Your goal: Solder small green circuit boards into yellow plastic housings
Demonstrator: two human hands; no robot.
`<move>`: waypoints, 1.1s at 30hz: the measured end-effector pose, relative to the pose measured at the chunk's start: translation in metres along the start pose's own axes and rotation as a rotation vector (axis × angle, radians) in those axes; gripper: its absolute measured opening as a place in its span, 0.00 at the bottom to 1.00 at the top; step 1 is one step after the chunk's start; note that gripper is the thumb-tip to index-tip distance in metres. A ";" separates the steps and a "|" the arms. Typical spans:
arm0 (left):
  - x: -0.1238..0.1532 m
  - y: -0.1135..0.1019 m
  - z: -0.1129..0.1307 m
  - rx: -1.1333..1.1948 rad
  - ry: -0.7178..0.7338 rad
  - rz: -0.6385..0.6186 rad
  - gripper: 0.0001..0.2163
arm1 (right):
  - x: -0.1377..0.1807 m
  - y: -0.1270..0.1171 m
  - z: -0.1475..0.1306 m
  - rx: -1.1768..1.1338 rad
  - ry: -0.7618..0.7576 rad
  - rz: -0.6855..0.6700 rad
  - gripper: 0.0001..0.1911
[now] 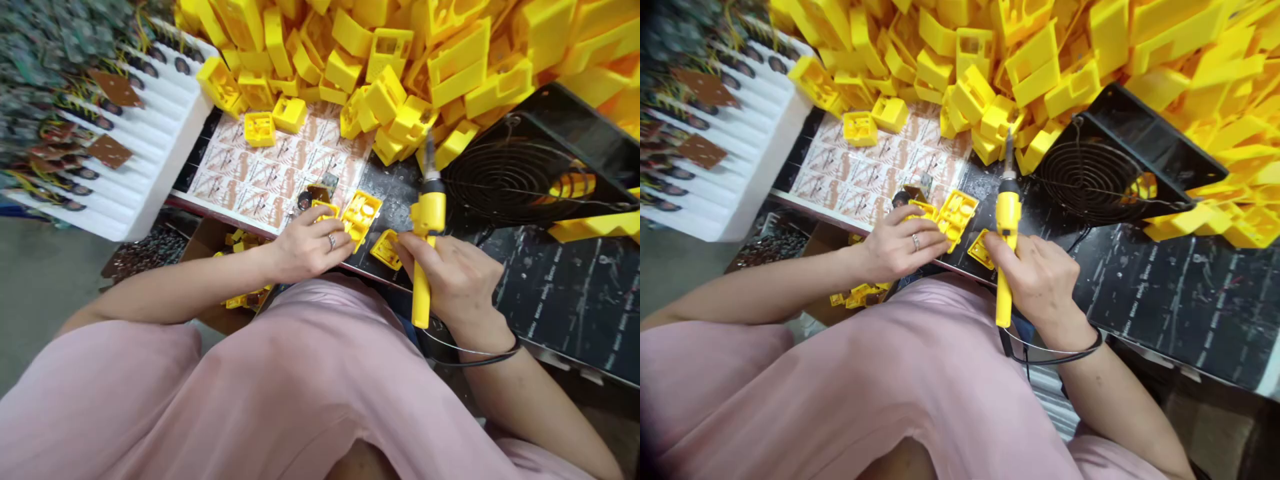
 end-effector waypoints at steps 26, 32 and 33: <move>0.027 -0.004 -0.182 0.271 -0.645 -0.224 0.07 | 0.004 0.029 -0.021 -0.592 0.094 0.025 0.22; 0.002 -0.036 -0.126 0.295 -0.366 -0.026 0.09 | -0.012 0.044 -0.008 -0.547 0.209 0.068 0.25; 0.000 -0.033 -0.114 0.350 -0.300 -0.031 0.07 | -0.010 0.044 -0.007 -0.530 0.216 0.070 0.25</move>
Point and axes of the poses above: each hand's wrist, its own x-axis away from the middle knuckle, its own y-axis out of the palm, z = x × y, the point moved 10 cm from there along -x, towards the middle knuckle, and after that the axes turned 6 degrees about -z, right-handed, at the moved point
